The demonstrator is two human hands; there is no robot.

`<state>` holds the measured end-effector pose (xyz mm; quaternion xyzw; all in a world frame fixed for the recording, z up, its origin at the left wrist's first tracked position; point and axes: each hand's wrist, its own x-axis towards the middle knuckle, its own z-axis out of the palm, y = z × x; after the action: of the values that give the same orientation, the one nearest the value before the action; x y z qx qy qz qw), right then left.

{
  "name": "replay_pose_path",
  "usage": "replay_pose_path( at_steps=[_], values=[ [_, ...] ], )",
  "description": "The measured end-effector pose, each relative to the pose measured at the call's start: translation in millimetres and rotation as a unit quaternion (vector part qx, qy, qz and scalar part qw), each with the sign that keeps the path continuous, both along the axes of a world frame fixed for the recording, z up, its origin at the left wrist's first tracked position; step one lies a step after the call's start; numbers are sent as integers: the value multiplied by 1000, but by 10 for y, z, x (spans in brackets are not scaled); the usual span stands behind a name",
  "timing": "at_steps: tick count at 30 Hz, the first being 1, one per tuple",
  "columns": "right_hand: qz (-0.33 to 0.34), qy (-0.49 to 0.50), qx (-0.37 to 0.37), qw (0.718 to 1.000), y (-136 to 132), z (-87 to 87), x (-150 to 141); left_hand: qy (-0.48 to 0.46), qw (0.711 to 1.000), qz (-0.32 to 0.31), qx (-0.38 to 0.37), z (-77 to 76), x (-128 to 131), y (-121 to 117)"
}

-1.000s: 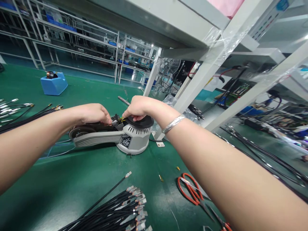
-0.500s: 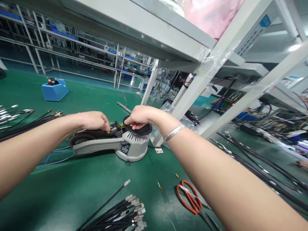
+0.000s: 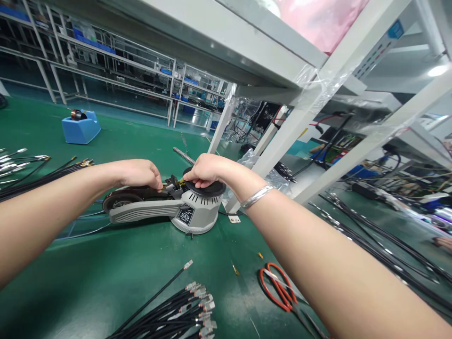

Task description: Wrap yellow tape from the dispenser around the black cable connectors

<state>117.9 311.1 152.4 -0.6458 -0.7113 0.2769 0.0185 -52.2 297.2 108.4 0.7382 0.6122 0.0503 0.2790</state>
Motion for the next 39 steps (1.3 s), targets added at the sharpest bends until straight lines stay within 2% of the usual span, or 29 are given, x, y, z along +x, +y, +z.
replay_pose_path(
  at_steps=[27,39],
  values=[
    [-6,17,-10,1000,23,-27,19,-8,1000,0,-2,5,5,-12],
    [-4,-53,-11,999,71,31,-13,-8,1000,3,0,-21,10,-2]
  ],
)
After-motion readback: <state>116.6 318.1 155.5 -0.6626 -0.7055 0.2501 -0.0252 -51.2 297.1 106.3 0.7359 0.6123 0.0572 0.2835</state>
